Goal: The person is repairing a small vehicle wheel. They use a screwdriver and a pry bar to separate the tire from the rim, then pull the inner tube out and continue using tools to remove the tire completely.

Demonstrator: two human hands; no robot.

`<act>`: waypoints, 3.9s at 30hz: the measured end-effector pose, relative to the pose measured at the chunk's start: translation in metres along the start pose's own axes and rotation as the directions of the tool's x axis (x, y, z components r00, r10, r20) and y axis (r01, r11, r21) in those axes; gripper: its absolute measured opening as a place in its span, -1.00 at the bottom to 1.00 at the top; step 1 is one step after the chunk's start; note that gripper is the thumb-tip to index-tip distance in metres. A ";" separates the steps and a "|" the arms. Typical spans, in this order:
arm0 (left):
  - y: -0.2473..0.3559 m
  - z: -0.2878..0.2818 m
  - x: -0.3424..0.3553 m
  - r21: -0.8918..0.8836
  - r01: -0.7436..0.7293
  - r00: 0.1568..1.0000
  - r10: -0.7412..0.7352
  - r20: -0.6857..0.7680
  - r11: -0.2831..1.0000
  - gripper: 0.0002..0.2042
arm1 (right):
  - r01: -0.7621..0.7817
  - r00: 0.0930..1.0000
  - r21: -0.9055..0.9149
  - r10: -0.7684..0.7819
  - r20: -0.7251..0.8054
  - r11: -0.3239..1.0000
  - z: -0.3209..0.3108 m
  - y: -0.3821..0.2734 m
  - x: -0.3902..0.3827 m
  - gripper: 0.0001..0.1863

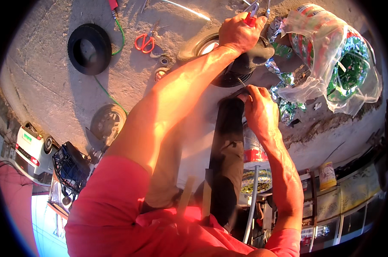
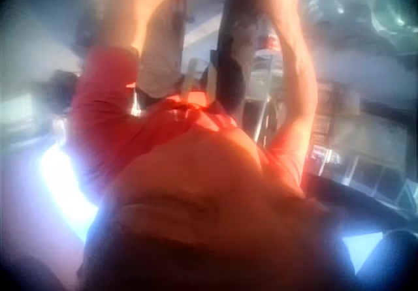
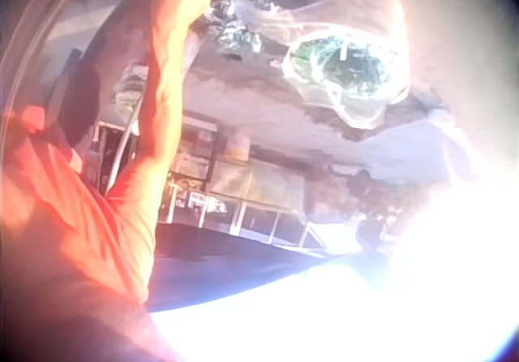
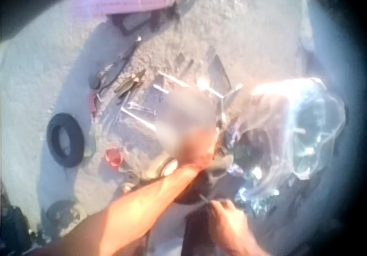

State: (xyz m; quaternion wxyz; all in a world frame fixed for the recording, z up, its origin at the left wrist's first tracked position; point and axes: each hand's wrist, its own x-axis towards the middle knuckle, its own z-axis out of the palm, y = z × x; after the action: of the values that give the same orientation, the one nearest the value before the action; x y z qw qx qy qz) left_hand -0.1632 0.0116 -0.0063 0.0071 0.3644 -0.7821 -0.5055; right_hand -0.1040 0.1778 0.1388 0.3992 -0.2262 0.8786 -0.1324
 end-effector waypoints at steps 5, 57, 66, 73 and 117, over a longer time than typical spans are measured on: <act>0.017 -0.001 -0.004 0.046 0.025 0.999 -0.027 0.040 0.999 -0.55 | -0.145 0.954 0.180 0.186 -0.236 0.973 0.026 -0.014 -0.024 -0.63; 0.008 0.033 0.022 -0.063 0.451 0.872 -0.424 0.245 0.890 -0.42 | 0.096 0.844 0.700 0.315 -0.434 0.708 0.037 -0.021 0.103 -0.89; 0.000 0.031 0.029 0.003 0.356 0.910 -0.347 0.226 0.935 -0.39 | 0.393 0.797 0.672 0.131 -0.589 0.627 0.048 -0.004 0.033 -0.80; 0.012 0.037 0.034 0.052 0.333 0.917 -0.336 0.215 0.942 -0.38 | 0.570 0.760 0.640 -0.035 -0.649 0.515 0.031 0.022 -0.014 -0.68; 0.028 0.039 0.017 0.115 0.181 0.947 -0.205 0.249 0.977 -0.32 | 0.125 0.757 0.829 0.488 -0.434 0.545 0.047 0.017 0.075 -0.85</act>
State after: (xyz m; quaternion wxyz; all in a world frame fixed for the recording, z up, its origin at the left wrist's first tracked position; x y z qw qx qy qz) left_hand -0.2068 0.0385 -0.0090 -0.1614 0.3697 -0.7589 -0.5112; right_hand -0.1168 0.1528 0.0537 0.1548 0.1424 0.8113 -0.5454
